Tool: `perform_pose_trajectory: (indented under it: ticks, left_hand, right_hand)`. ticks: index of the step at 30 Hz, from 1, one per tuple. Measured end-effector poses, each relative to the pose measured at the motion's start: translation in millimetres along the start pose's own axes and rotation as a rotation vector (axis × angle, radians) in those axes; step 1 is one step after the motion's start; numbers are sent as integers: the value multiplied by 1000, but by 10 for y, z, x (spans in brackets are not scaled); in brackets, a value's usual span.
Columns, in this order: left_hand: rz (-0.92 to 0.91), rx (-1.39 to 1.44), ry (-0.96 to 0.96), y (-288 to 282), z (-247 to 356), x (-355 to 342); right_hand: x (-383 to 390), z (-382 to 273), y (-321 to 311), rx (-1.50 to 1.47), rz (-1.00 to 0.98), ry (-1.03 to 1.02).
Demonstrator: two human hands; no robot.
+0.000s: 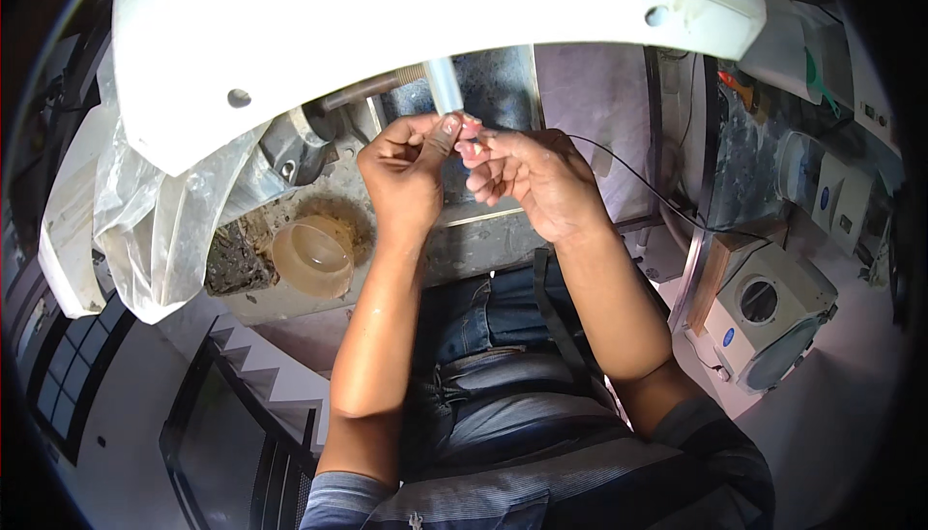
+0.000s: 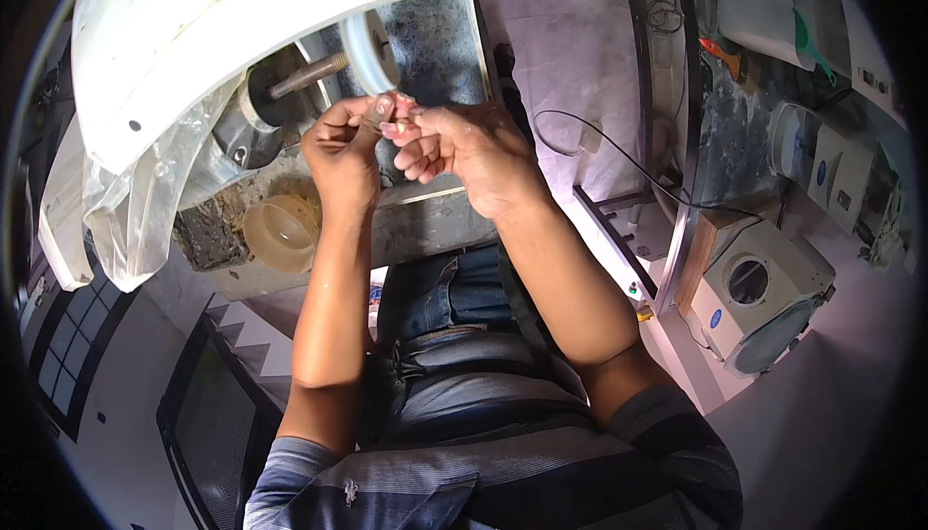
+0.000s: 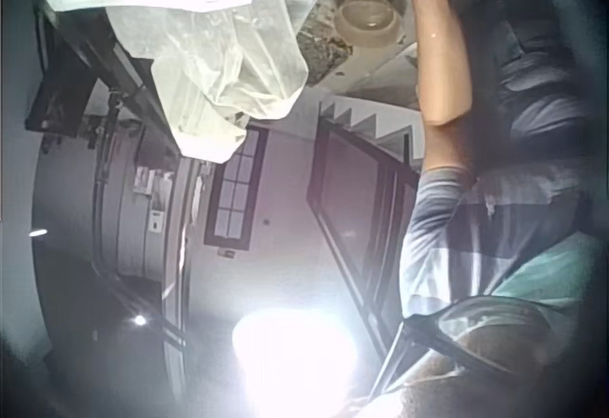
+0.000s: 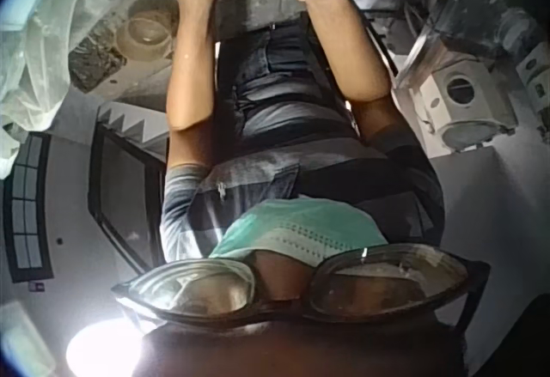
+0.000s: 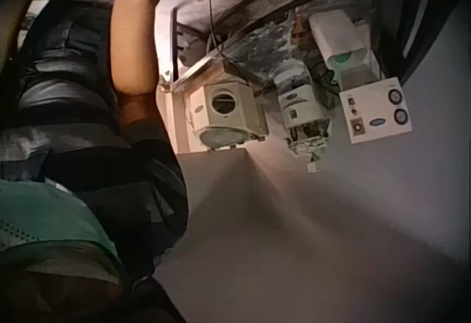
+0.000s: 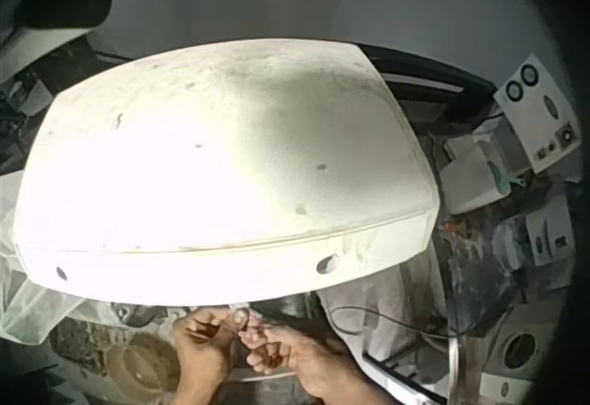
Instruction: The person polishes a dental prosthesis by holding and rotating it against a spinning buffing wheel on a lathe machine.
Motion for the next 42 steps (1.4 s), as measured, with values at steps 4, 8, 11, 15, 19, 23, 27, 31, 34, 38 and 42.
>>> perform_pose_trajectory:
  ticks: [4,8,11,15,19,23,27,31,34,38,42]
  left_hand:
    - [16,-16,29,-30,8,38]
    - [13,-32,8,-16,25,30]
    - [14,-17,-11,-50,-19,-16]
    - [31,-36,-13,-34,1,13]
    - [46,-67,-49,-19,3,-25]
    - [21,-29,-42,-76,-25,-32]
    - [1,56,-35,-136,-75,-30]
    - [38,48,4,-170,-61,-44]
    - [40,95,-3,-166,-41,-35]
    - [50,119,34,-180,-46,-29]
    - [54,113,27,-185,-62,-36]
  right_hand:
    - [38,-7,35,-11,-20,-32]
    - [44,27,17,9,-30,-37]
    - [-31,118,-10,-20,-39,-13]
    - [14,61,24,22,-39,-20]
    - [-39,157,-30,-22,-50,4]
    - [-41,80,46,8,-12,-51]
    - [-76,40,39,252,-44,-227]
    - [-142,-51,68,454,-29,-282]
    - [-137,-113,122,569,-60,-446]
    - [-129,-145,125,910,-34,-672]
    - [-90,-201,173,1016,-50,-975]
Point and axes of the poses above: each hand's wrist, its own x-axis away from the middle knuckle, its own y-axis out of the palm, z = x × y, the point moved 5 cm from there along -x, towards the middle knuckle, and after that the axes turned 11 degrees about -y, right-handed, at the moved point
